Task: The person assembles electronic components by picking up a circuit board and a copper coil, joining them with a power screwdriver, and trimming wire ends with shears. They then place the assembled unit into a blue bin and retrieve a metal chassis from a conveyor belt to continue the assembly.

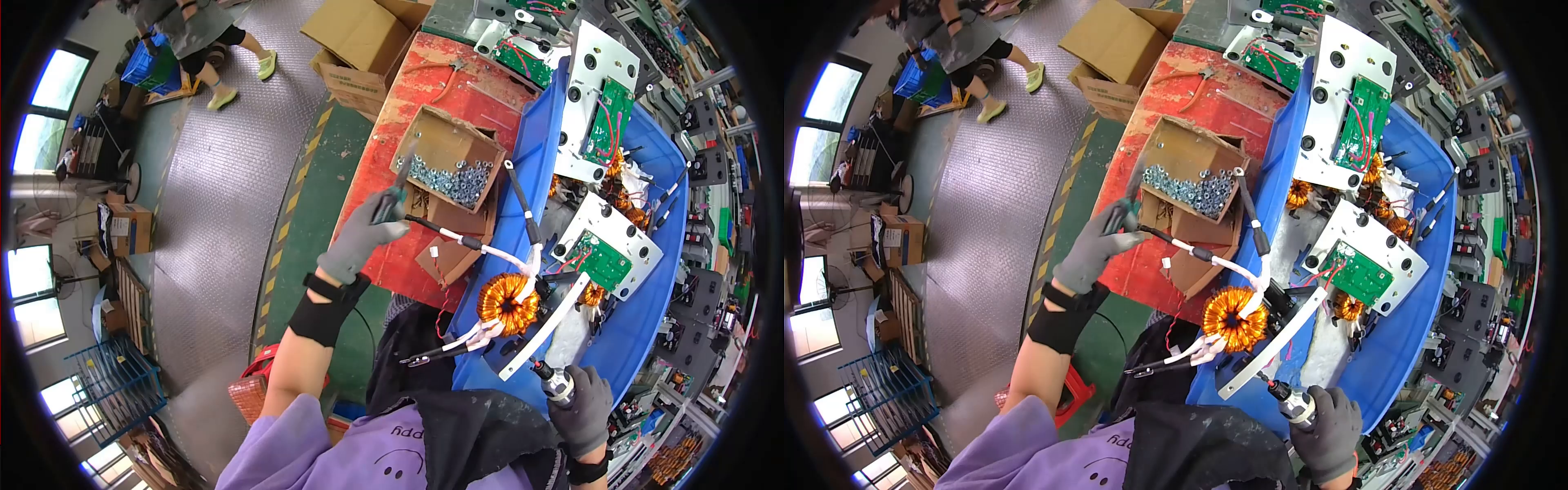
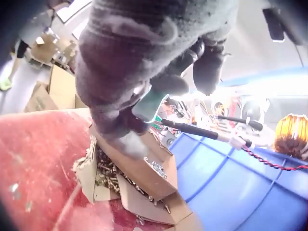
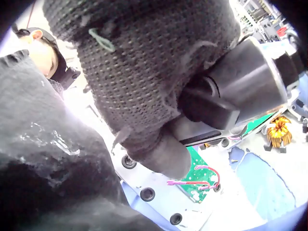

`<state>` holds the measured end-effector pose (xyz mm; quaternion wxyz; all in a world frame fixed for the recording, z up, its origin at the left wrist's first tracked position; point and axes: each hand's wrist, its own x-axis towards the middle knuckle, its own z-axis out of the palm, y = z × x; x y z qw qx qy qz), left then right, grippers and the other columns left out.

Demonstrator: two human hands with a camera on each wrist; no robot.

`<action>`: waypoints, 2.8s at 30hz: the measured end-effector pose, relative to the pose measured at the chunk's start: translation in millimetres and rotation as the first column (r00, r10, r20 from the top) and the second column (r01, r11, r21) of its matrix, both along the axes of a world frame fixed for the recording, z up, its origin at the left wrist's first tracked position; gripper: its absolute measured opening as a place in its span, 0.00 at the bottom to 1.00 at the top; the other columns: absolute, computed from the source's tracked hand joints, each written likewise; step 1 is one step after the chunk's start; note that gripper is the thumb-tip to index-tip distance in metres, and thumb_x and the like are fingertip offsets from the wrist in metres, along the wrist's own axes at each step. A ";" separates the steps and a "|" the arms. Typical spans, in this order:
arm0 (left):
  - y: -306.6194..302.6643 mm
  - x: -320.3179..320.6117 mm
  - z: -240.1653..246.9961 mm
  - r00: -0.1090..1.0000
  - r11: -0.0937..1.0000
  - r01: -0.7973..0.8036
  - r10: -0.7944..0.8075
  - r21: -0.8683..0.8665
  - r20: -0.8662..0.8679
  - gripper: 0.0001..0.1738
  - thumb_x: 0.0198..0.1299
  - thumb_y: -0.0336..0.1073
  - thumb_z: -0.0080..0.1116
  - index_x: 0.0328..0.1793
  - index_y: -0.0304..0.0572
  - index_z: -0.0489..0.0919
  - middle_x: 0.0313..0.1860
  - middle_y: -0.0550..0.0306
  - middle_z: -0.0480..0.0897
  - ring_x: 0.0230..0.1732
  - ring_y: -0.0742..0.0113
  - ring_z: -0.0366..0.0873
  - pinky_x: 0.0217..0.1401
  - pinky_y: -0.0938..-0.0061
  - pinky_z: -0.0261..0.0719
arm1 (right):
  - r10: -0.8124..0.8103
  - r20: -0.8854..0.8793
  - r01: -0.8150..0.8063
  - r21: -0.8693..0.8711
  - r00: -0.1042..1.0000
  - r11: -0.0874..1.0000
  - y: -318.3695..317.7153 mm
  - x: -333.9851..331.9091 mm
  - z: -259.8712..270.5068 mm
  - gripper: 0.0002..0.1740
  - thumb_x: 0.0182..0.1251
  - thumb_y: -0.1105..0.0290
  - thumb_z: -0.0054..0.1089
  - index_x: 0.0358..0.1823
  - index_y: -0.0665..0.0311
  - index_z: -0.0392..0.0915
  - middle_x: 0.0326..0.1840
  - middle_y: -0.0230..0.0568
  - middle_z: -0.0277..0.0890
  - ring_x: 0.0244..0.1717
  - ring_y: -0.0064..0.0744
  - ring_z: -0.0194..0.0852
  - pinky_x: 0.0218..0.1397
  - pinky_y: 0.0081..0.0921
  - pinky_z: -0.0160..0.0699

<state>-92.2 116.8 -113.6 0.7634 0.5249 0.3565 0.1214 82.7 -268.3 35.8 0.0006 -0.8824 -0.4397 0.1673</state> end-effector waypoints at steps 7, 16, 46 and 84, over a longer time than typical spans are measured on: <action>1.6 72.4 -3.2 0.704 0.195 0.665 0.158 0.721 -0.692 0.19 0.54 0.35 0.64 0.55 0.54 0.84 0.53 0.50 0.78 0.54 0.49 0.76 0.52 0.61 0.76 | -0.009 -0.002 0.009 -0.018 1.000 1.000 -2.4 -0.7 -1.4 0.27 0.41 0.64 0.75 0.48 0.57 0.79 0.37 0.38 0.75 0.36 0.44 0.75 0.41 0.39 0.67; 7.5 92.9 -6.2 0.609 0.078 0.776 0.164 0.625 -0.776 0.17 0.51 0.37 0.66 0.49 0.51 0.86 0.53 0.54 0.78 0.59 0.55 0.74 0.54 0.60 0.69 | -0.017 0.002 0.017 0.006 1.000 1.000 -2.6 -0.6 -1.7 0.28 0.39 0.65 0.76 0.47 0.56 0.79 0.36 0.37 0.74 0.35 0.43 0.74 0.41 0.39 0.66; -100.8 -45.8 147.7 0.617 0.624 0.738 -0.778 -0.255 -0.116 0.13 0.60 0.36 0.62 0.48 0.40 0.77 0.40 0.56 0.81 0.40 0.63 0.82 0.45 0.68 0.78 | 0.058 -0.021 -0.059 -0.058 0.998 0.997 4.1 7.4 -0.5 0.29 0.45 0.71 0.75 0.52 0.61 0.77 0.42 0.43 0.76 0.41 0.51 0.75 0.45 0.43 0.72; -89.6 -21.7 151.9 0.272 0.372 0.914 -0.858 -0.161 -0.435 0.22 0.54 0.41 0.60 0.52 0.38 0.72 0.45 0.44 0.79 0.43 0.44 0.82 0.47 0.54 0.81 | 0.040 0.000 -0.039 -0.119 0.999 0.992 13.1 8.1 10.9 0.31 0.44 0.66 0.76 0.54 0.60 0.79 0.42 0.42 0.76 0.42 0.48 0.76 0.46 0.42 0.68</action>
